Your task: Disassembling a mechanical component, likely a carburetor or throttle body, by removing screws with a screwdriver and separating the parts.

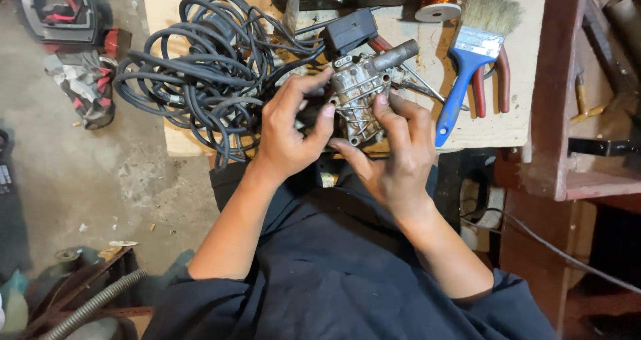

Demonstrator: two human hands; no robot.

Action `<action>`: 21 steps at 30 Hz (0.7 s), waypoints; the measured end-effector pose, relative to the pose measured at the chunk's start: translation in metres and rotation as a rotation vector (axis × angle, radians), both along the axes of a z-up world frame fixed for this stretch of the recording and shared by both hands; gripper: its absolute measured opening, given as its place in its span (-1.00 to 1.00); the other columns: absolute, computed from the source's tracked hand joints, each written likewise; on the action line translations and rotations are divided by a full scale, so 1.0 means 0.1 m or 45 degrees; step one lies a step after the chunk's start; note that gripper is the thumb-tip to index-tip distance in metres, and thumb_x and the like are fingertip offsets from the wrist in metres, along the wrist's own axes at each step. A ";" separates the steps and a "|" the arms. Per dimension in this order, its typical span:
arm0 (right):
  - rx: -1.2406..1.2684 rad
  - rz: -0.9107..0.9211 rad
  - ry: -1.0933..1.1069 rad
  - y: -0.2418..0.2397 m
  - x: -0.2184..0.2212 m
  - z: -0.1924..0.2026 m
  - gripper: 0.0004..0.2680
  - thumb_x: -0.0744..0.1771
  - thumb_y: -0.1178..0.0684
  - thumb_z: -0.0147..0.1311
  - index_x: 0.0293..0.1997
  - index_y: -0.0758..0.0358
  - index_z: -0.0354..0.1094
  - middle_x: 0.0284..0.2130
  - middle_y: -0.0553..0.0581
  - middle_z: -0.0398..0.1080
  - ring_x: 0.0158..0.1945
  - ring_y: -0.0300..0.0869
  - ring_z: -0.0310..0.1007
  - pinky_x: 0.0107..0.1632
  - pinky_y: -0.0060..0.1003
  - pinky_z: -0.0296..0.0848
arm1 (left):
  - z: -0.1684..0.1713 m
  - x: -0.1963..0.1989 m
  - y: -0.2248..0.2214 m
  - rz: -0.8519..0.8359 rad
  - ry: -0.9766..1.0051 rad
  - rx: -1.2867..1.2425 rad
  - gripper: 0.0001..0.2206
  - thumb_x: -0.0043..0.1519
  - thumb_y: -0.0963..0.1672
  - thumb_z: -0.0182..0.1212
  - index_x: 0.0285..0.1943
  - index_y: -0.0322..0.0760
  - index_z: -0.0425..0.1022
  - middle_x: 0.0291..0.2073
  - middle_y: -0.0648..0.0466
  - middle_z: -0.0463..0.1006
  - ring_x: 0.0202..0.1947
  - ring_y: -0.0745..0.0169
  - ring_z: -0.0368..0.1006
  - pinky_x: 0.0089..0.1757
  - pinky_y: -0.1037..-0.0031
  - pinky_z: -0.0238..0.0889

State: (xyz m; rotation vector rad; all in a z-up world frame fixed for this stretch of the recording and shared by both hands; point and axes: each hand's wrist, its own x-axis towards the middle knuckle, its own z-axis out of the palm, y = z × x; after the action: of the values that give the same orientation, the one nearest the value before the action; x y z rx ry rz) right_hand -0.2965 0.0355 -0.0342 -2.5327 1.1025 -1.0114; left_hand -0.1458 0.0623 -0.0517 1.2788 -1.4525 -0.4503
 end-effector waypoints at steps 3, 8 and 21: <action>0.031 0.098 0.020 -0.02 -0.05 0.08 -0.59 0.18 -0.10 0.14 -0.08 0.40 0.10 -0.26 0.35 0.16 -0.17 0.08 0.20 -0.11 -0.13 0.25 | 0.02 -0.03 0.01 0.007 -0.014 0.016 -0.76 0.15 -0.16 -0.14 -0.09 -0.48 0.21 -0.20 -0.14 0.35 -0.17 0.03 0.34 -0.14 0.40 0.23; 0.274 0.314 -0.036 -0.06 -0.23 0.15 -0.61 0.24 -0.06 -0.03 0.07 0.35 -0.01 -0.12 0.33 0.10 -0.01 0.07 0.12 0.05 -0.14 0.18 | 0.23 -0.14 0.15 -0.025 0.007 0.281 -0.60 0.18 -0.04 -0.31 0.09 -0.41 -0.01 0.01 -0.20 0.19 0.05 -0.08 0.17 0.04 0.22 0.05; 0.709 0.222 -0.911 -0.29 -0.03 0.43 -0.74 0.32 -0.05 -0.38 -0.49 0.30 0.07 -0.62 0.17 0.15 -0.55 -0.18 0.19 -0.52 -0.41 0.13 | -0.31 -0.16 0.21 0.051 -0.207 0.302 -0.34 -0.18 -0.13 0.38 0.02 -0.56 0.08 -0.09 -0.28 0.27 -0.03 -0.17 0.21 0.03 0.27 0.09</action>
State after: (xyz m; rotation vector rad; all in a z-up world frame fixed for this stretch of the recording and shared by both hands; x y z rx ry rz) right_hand -0.2996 0.0070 0.0086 -1.5969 0.7798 -1.2054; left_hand -0.1617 0.0830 -0.0830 1.5612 -1.5392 -0.5132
